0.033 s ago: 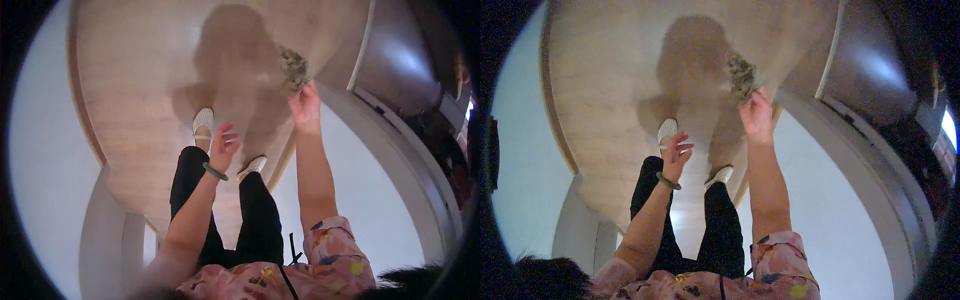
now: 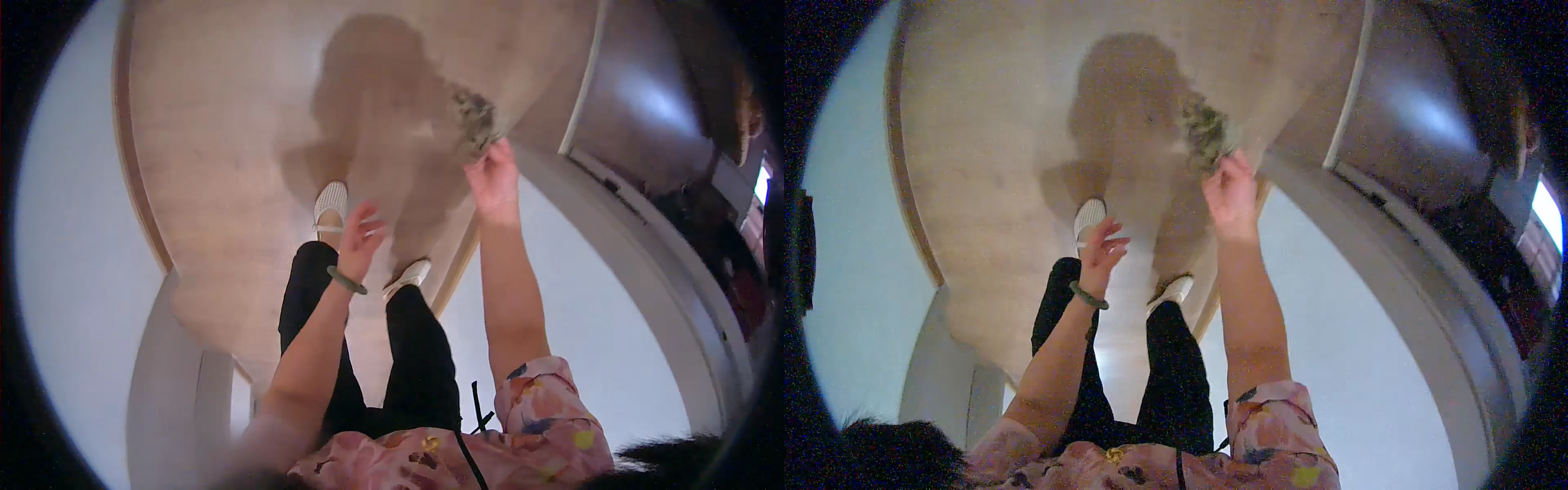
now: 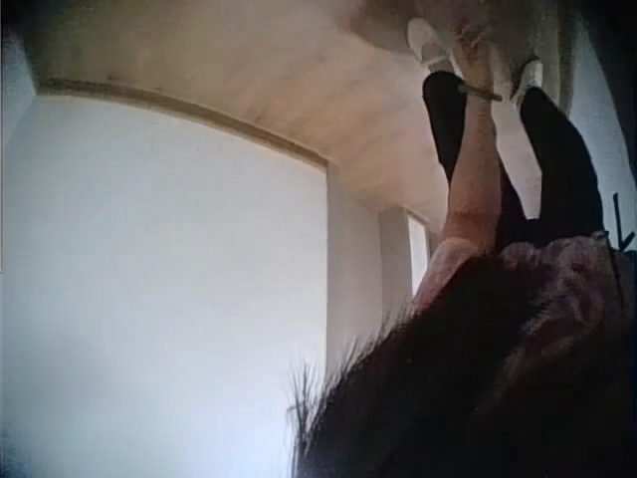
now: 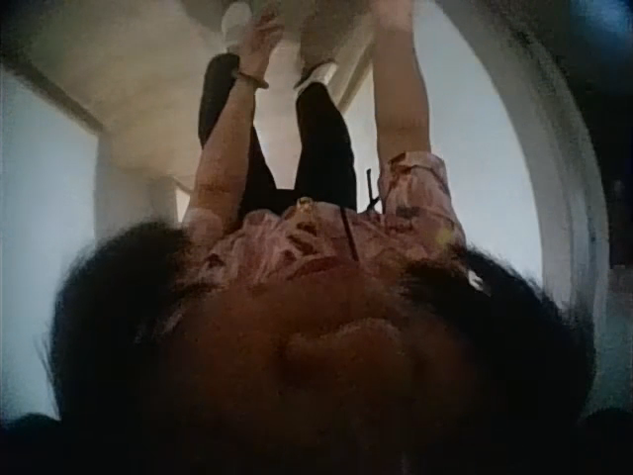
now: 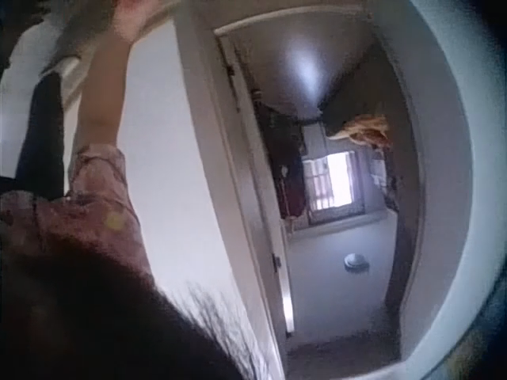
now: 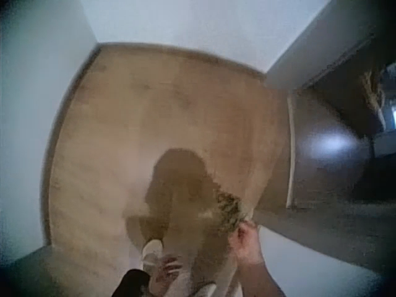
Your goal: The person is wiping a bathroom scale, a wooden furniture base, and a wall baseboard with a cloth.
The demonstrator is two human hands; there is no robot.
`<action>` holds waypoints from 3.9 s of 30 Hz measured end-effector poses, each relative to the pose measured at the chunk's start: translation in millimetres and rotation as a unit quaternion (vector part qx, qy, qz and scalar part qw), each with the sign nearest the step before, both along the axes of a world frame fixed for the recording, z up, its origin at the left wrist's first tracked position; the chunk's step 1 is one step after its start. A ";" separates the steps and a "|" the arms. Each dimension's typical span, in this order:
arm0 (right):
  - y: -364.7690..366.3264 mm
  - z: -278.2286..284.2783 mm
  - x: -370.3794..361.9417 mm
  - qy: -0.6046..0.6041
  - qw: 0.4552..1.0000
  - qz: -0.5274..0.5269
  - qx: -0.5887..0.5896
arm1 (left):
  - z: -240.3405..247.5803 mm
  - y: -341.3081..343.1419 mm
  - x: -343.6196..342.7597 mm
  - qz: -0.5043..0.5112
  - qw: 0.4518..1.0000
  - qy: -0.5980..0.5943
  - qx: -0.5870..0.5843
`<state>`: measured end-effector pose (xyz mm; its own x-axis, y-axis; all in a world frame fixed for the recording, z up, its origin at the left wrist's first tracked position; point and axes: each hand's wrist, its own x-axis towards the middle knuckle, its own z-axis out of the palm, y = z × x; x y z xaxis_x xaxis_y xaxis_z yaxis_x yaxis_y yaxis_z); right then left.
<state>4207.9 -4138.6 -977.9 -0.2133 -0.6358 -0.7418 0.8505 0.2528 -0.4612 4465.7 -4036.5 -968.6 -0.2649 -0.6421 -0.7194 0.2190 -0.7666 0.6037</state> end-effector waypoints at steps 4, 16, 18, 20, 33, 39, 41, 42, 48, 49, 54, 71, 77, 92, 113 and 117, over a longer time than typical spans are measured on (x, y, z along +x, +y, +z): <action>36.1 48.6 66.9 0.063 0.992 0.108 -0.002 | -5.4 11.2 26.4 0.097 0.992 0.075 -0.012; 30.0 130.6 160.9 0.049 0.938 0.343 0.021 | 90.2 -67.9 53.0 0.217 0.961 0.072 -0.153; -2.2 171.4 165.5 0.038 0.933 0.355 0.050 | 138.2 -105.9 61.1 0.180 0.966 -0.021 -0.185; -28.5 211.0 167.2 0.053 0.938 0.341 -0.023 | 177.3 -135.8 64.0 0.084 0.915 -0.154 -0.364; -180.2 274.7 171.7 -0.145 0.969 0.200 0.025 | 294.3 -300.6 79.4 -0.255 0.732 -0.306 -0.553; -237.6 230.8 167.3 0.000 0.983 0.163 0.085 | 274.2 -363.9 103.8 -0.296 0.714 -0.247 -0.584; -254.3 176.1 137.4 0.060 0.987 0.131 0.070 | 267.2 -383.0 120.8 -0.268 0.744 -0.243 -0.561; -267.4 154.4 136.6 0.059 0.988 0.122 0.079 | 258.0 -387.6 137.3 -0.244 0.771 -0.258 -0.528; -360.0 24.3 78.5 0.247 0.946 0.058 0.204 | 184.8 -392.0 203.4 -0.195 0.816 -0.338 -0.426; -364.3 -35.9 3.8 0.358 0.915 0.046 0.179 | 167.1 -395.5 191.0 -0.181 0.828 -0.333 -0.413; -431.2 -111.7 -98.1 0.562 0.796 0.086 0.210 | 116.0 -407.5 232.7 -0.177 0.829 -0.392 -0.358; -574.2 -180.2 -123.0 0.641 0.669 0.002 0.377 | 75.1 -522.6 254.9 -0.264 0.701 -0.487 -0.450; -572.1 -203.9 -82.5 0.646 0.672 0.052 0.359 | 69.5 -528.8 238.9 -0.305 0.721 -0.435 -0.444; -641.4 -202.2 110.4 0.574 0.789 0.049 0.216 | 109.3 -496.9 255.8 -0.191 0.752 -0.384 -0.501; -814.1 -110.1 320.3 0.645 -0.026 0.719 0.258 | 205.3 -515.2 247.8 -0.094 0.770 -0.389 -0.496; -813.5 -120.5 303.7 0.679 0.033 0.692 0.243 | 205.7 -528.9 244.5 -0.115 0.762 -0.401 -0.495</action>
